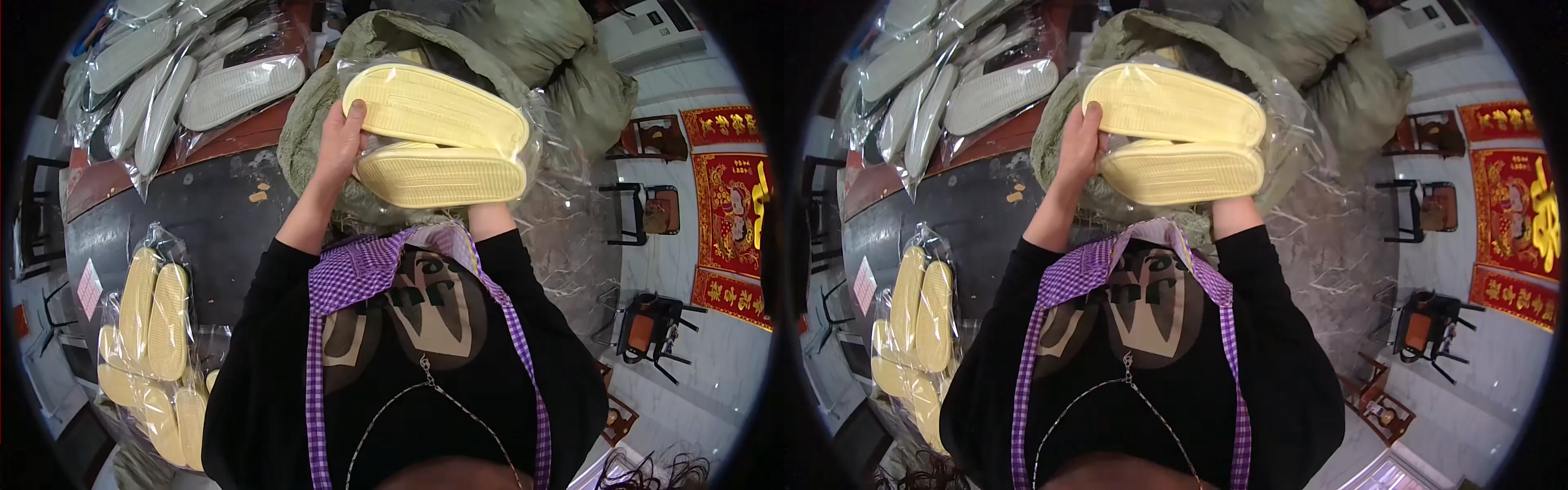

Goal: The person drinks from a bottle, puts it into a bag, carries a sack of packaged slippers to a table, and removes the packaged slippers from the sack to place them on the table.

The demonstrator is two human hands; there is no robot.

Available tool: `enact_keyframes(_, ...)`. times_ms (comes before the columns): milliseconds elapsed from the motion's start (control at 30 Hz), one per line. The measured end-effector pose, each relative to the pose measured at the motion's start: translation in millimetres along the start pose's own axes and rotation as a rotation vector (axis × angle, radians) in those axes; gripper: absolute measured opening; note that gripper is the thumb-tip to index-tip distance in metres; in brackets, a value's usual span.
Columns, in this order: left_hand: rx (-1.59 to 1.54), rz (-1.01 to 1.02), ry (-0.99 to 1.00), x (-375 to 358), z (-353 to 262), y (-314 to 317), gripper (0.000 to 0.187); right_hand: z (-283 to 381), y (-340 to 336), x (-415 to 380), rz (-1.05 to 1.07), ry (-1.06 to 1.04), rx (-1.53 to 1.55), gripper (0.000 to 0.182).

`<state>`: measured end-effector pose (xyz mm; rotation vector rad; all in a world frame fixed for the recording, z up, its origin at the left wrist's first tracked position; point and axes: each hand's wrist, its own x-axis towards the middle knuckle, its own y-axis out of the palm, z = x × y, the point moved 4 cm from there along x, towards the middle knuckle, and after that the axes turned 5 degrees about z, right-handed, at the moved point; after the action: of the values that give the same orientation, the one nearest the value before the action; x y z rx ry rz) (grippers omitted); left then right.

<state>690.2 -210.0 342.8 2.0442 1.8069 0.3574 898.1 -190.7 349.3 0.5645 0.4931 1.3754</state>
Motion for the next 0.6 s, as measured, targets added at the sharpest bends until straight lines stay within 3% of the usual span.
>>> enact_keyframes(167,-0.187,-0.079,0.090,-16.5,-11.9,-12.2,0.026,-14.3,8.5,3.8,0.007,0.039,-0.040,0.032)
enact_keyframes(367,-0.198,-0.200,0.269,-40.8,-24.5,-15.7,0.023,-26.5,20.7,16.5,0.037,0.087,-0.097,0.032)
enact_keyframes(467,-0.032,-0.380,0.430,-49.8,-32.9,-19.8,0.029,-34.1,25.4,13.2,0.054,0.121,-0.123,0.032)
enact_keyframes(600,0.181,-0.500,0.360,-50.2,-32.3,-40.1,0.025,-39.9,30.5,8.5,0.084,0.165,-0.165,0.033)
